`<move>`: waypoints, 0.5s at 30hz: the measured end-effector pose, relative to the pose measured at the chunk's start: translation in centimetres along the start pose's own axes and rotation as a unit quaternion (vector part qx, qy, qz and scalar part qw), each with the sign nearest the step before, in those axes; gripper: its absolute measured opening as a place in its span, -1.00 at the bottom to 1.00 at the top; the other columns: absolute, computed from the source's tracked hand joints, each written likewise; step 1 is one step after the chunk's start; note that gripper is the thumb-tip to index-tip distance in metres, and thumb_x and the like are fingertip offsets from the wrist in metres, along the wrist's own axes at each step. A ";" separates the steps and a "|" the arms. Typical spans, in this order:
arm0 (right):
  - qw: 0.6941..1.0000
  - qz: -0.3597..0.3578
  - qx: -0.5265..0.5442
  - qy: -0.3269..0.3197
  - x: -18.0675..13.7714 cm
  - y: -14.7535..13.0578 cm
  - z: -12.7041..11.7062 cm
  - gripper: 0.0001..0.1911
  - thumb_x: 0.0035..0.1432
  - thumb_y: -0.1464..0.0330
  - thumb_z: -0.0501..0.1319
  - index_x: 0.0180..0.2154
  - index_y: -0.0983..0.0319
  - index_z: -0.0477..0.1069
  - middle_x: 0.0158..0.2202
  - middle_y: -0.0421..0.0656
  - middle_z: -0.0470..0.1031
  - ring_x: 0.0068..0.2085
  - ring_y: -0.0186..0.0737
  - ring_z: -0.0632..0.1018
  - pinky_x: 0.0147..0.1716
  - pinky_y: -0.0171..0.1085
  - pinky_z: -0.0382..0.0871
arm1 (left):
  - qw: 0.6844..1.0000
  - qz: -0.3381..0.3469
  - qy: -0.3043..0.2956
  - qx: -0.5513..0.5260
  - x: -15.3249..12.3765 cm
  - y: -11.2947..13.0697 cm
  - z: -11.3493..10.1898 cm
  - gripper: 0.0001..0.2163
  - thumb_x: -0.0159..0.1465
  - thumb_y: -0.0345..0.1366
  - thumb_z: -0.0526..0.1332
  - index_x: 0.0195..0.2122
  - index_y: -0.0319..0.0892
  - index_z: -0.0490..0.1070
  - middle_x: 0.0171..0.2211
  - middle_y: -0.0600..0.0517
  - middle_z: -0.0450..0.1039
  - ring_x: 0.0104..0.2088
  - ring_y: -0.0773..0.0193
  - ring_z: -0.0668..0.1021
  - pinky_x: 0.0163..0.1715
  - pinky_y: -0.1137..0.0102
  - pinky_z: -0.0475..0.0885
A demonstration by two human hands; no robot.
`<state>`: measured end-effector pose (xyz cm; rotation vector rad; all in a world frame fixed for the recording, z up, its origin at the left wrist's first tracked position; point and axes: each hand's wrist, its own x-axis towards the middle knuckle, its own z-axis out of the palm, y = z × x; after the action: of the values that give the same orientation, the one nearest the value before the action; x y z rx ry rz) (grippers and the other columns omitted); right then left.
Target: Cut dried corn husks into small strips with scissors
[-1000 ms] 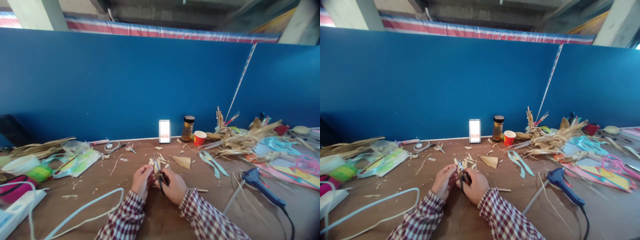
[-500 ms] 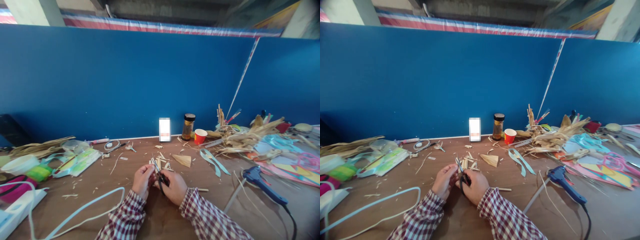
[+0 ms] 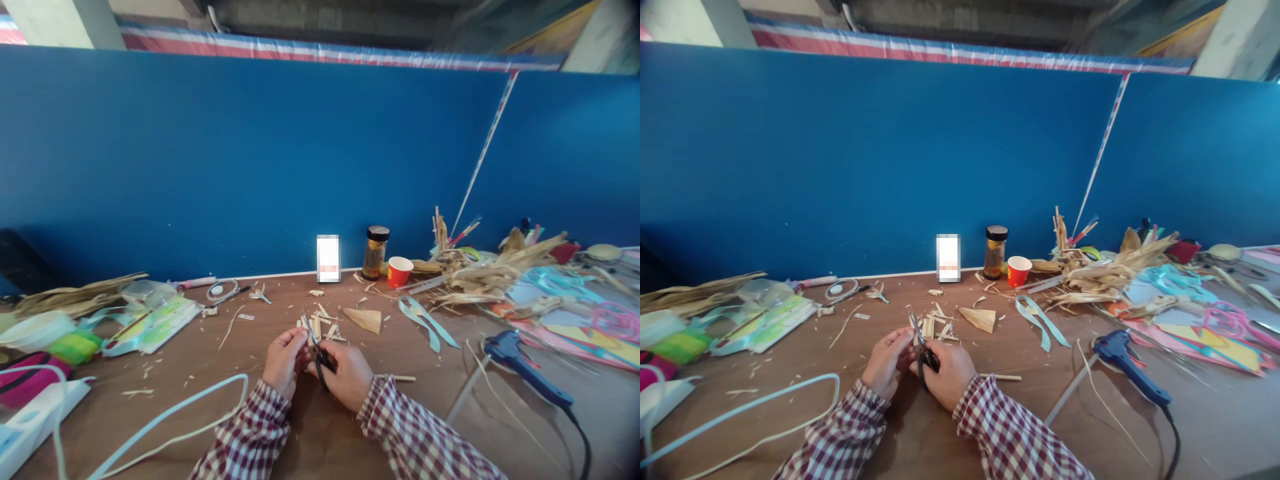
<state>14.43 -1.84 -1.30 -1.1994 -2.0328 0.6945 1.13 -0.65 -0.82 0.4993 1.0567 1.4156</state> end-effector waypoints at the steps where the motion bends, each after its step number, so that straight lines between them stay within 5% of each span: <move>1: 1.000 0.001 0.000 0.001 0.0 0.0 0.0 -0.83 0.05 0.24 0.16 -0.35 0.19 0.40 -0.55 -0.26 0.39 -0.53 -0.37 0.33 -0.58 -0.42 0.08 | 1.000 -0.001 0.000 0.000 0.0 0.0 0.0 -0.81 -0.11 -0.37 0.37 -0.48 -0.29 0.41 -0.71 0.15 0.30 -0.72 0.53 0.34 -0.71 0.64 0.33; 15: 1.000 0.004 -0.025 0.004 0.0 0.0 -0.1 -0.81 0.04 0.21 0.16 -0.36 0.19 0.40 -0.57 -0.26 0.37 -0.55 -0.37 0.32 -0.59 -0.42 0.07 | 1.000 -0.003 0.002 0.006 -0.2 0.3 0.3 -0.79 -0.14 -0.35 0.38 -0.51 -0.28 0.40 -0.73 0.17 0.27 -0.73 0.54 0.33 -0.71 0.64 0.32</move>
<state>14.52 -1.86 -1.24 -1.2370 -2.0513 0.6459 1.24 -0.75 -0.38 0.5022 1.0707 1.4069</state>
